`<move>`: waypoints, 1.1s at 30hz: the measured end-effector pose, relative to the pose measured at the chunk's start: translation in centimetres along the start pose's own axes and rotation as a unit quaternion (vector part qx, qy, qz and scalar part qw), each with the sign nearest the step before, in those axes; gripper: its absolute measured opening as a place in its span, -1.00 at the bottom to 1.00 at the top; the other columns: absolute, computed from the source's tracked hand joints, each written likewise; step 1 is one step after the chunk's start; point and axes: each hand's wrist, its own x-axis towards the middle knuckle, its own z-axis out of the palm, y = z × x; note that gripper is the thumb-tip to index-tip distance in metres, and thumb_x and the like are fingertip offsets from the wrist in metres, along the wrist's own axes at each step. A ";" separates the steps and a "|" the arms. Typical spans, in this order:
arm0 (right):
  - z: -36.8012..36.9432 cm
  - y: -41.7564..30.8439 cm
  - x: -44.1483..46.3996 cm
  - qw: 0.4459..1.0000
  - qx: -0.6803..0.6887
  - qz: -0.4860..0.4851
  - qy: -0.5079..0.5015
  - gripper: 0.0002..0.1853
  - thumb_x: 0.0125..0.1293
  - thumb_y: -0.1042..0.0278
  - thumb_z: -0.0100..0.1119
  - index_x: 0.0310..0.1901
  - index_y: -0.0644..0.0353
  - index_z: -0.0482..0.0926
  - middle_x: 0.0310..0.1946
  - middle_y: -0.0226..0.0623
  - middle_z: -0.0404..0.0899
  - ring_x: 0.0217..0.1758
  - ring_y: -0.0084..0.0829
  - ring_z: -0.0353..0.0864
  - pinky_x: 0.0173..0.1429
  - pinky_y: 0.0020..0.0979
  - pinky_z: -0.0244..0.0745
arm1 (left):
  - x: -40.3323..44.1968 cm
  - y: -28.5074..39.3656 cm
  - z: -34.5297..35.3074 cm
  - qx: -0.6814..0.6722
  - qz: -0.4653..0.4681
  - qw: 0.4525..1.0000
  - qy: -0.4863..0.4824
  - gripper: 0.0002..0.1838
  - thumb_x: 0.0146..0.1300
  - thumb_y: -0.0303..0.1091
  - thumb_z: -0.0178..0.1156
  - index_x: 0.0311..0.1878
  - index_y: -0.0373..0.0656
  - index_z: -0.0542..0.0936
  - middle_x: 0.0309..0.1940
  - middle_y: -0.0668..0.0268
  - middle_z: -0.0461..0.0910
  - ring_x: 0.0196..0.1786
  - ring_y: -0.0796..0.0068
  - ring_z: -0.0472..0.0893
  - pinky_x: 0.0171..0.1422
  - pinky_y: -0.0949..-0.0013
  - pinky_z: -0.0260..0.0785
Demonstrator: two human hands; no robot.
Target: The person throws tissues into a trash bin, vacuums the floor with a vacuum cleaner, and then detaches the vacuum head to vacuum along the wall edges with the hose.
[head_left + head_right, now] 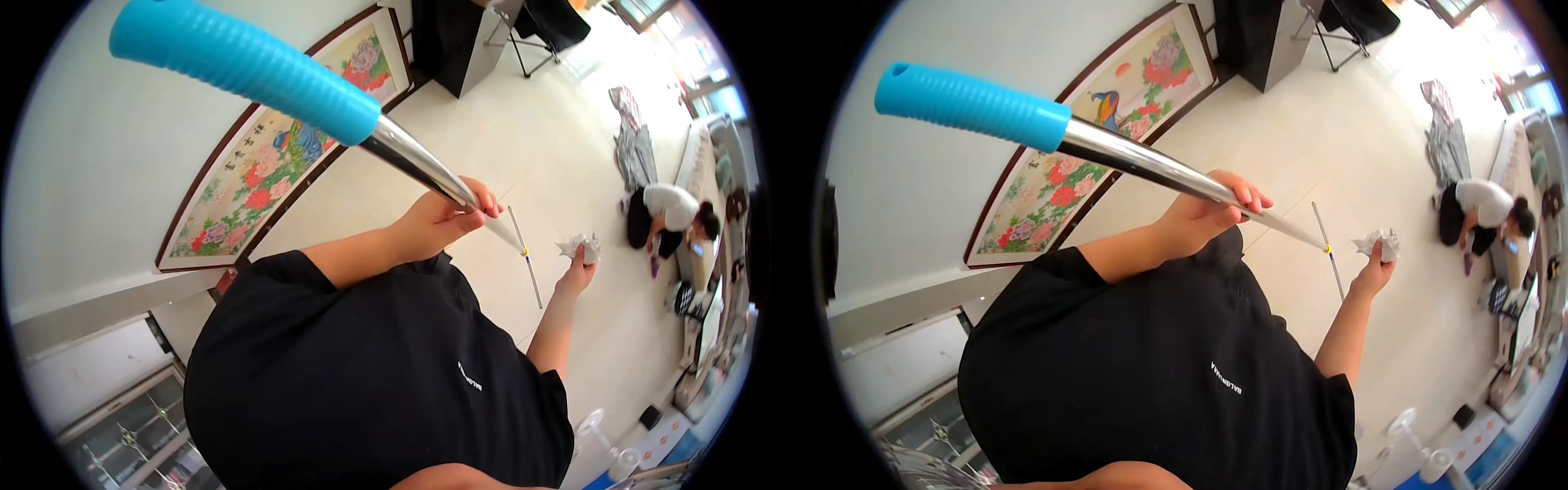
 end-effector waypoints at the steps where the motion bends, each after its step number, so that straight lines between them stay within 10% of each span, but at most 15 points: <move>1: 1.3 -0.1 3.1 1.000 0.002 0.000 -0.016 -0.70 0.20 0.41 0.18 -0.06 0.31 0.41 -0.09 -0.30 0.49 -0.04 -0.48 0.45 0.09 -0.45 0.34 | 2.3 -0.7 -0.7 0.001 0.015 1.000 0.004 -0.80 0.27 -0.34 0.10 -0.09 -0.12 0.36 -0.19 0.32 0.43 0.07 0.37 0.42 0.25 0.19 0.22; 33: 14.4 -1.1 87.7 0.997 -0.044 0.029 -0.057 -0.73 0.20 0.39 0.20 -0.10 0.30 0.44 -0.17 -0.30 0.51 -0.13 -0.50 0.47 -0.02 -0.46 0.39 | 81.0 -26.9 -4.3 0.023 0.043 0.991 0.122 -0.79 0.25 -0.28 0.12 -0.15 -0.14 0.38 -0.23 0.35 0.42 0.01 0.46 0.42 0.21 0.30 0.23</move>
